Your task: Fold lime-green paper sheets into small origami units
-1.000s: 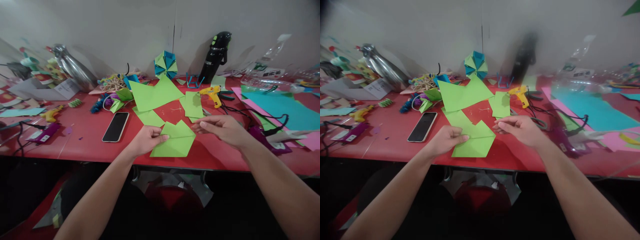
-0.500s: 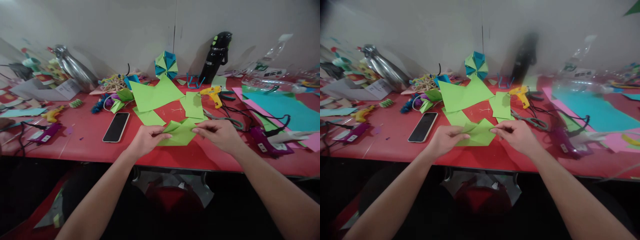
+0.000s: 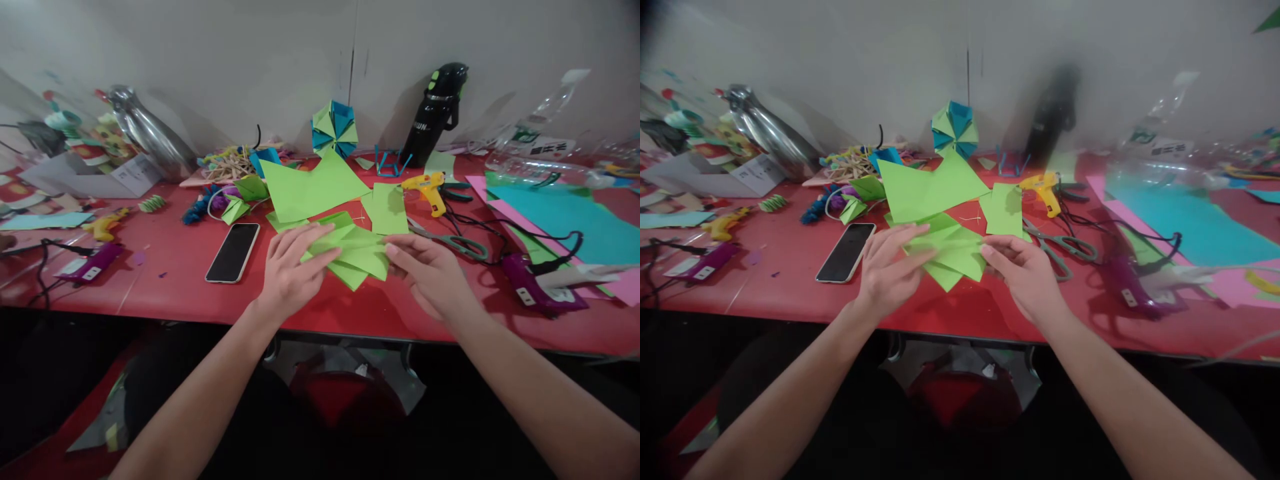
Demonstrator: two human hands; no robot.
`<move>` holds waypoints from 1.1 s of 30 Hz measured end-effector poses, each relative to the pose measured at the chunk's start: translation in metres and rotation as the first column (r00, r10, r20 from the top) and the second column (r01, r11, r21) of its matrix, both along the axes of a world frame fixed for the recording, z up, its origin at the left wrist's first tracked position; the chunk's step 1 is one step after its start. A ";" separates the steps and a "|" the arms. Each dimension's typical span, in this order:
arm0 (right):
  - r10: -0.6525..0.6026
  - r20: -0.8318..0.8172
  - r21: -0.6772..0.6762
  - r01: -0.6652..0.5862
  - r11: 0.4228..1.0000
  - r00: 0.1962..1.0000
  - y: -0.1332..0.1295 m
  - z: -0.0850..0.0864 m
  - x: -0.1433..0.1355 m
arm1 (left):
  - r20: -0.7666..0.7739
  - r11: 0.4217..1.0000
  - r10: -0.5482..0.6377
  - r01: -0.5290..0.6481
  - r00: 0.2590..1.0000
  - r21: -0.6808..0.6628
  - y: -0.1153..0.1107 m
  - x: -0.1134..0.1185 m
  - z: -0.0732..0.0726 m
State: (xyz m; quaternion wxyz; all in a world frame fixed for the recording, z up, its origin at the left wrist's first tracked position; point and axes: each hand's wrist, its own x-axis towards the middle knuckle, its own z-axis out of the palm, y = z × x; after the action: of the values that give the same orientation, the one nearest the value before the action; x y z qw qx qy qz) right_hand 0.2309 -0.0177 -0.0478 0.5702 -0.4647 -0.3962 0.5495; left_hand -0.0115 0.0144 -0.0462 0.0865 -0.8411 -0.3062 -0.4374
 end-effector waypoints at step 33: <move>0.061 0.254 -0.009 -0.061 0.998 0.965 -0.007 -0.017 -0.006 | 0.585 0.288 0.354 0.510 0.730 -0.811 -0.004 0.022 -0.012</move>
State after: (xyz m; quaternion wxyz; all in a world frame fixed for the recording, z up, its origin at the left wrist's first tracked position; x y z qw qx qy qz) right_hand 0.2252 -0.0243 -0.0648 0.4973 -0.5192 -0.4796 0.5031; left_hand 0.0109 0.0105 -0.0580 -0.5728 -0.5111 -0.4646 -0.4413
